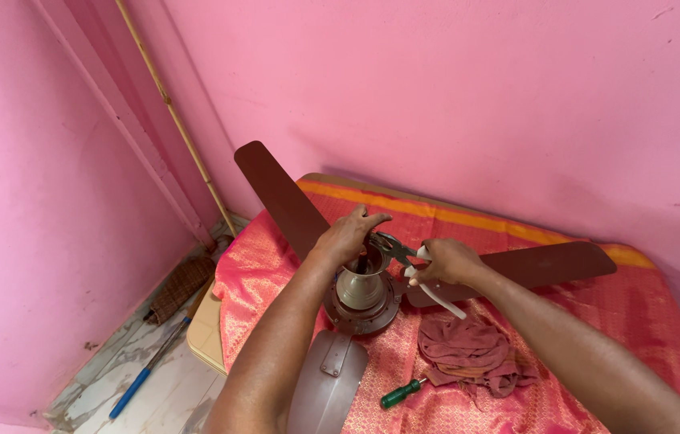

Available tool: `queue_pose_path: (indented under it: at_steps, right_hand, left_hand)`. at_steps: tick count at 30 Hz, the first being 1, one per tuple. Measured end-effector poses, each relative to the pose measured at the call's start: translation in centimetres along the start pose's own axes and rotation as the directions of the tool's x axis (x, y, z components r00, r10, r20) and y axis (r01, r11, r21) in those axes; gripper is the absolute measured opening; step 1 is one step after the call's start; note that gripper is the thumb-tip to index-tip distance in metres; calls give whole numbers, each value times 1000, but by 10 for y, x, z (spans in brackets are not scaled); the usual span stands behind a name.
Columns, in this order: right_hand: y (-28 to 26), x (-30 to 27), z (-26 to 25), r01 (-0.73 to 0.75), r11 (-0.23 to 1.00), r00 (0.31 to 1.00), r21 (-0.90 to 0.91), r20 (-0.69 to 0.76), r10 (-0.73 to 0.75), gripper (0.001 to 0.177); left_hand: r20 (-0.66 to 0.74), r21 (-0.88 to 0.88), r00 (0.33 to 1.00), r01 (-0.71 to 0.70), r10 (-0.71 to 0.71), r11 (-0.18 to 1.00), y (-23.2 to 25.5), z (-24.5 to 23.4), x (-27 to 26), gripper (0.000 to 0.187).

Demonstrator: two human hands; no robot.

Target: The person uses pliers to strip and twist wires inside the ceiling fan motor housing. They then lift the fan and place it on the floor before returning to the table to pick up the pliers and a screwdriver, placing them on a nearby cabinet.

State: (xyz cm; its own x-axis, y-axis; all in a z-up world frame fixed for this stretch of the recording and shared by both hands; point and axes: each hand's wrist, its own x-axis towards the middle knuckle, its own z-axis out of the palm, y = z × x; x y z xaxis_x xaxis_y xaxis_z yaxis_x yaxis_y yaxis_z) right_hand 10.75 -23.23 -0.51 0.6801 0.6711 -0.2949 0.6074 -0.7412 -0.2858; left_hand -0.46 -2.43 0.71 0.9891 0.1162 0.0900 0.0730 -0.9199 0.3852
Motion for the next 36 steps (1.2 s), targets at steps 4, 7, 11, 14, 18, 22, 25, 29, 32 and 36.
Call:
queue_pose_path:
  at_steps: [4,7,11,14,18,22,25,29,32,36]
  right_hand:
    - [2,7,-4,50,998,998,-44,34,-48,66]
    - [1,11,-6,61,997,997,-51,54,-59,66]
    - [1,11,-10,60,996,996,-62,68,-56,66]
    - [2,11,-10,79,996,995,-49,63,-76,67]
    - [1,15,-9,70,993,996,-92,62,-64,68]
    - [-2,17,-9,61,988,996,-141,75,-51,70]
    - [-2,18,-13,67,980,997,-188,60,-57,69]
    - [-1,18,-14,77,978,997,-192,42,-70,68]
    - [0,18,-10,76,982,997,-171,40,-70,67]
    - [2,21,-7,90,985,996,-149,26,-87,66]
  left_hand:
    - [-3,6,1000,-12,12,1000,-3,1,1,76]
    - [-25,2,999,-24,24,1000,-4,6,2,70]
    - [-47,9,998,-33,33,999,-6,11,8,61]
    - [-43,24,997,-58,59,998,-10,11,9,58]
    - [-64,16,993,-95,95,995,-14,12,8,56]
    - [-64,5,990,-123,123,992,-15,11,9,60]
    - [-76,1,988,-135,135,991,-16,12,9,58]
    - [-90,-7,988,-127,126,992,-17,14,9,51]
    - [-100,6,987,-127,127,992,-19,15,11,41]
    - [-82,10,986,-146,146,989,-21,14,13,39]
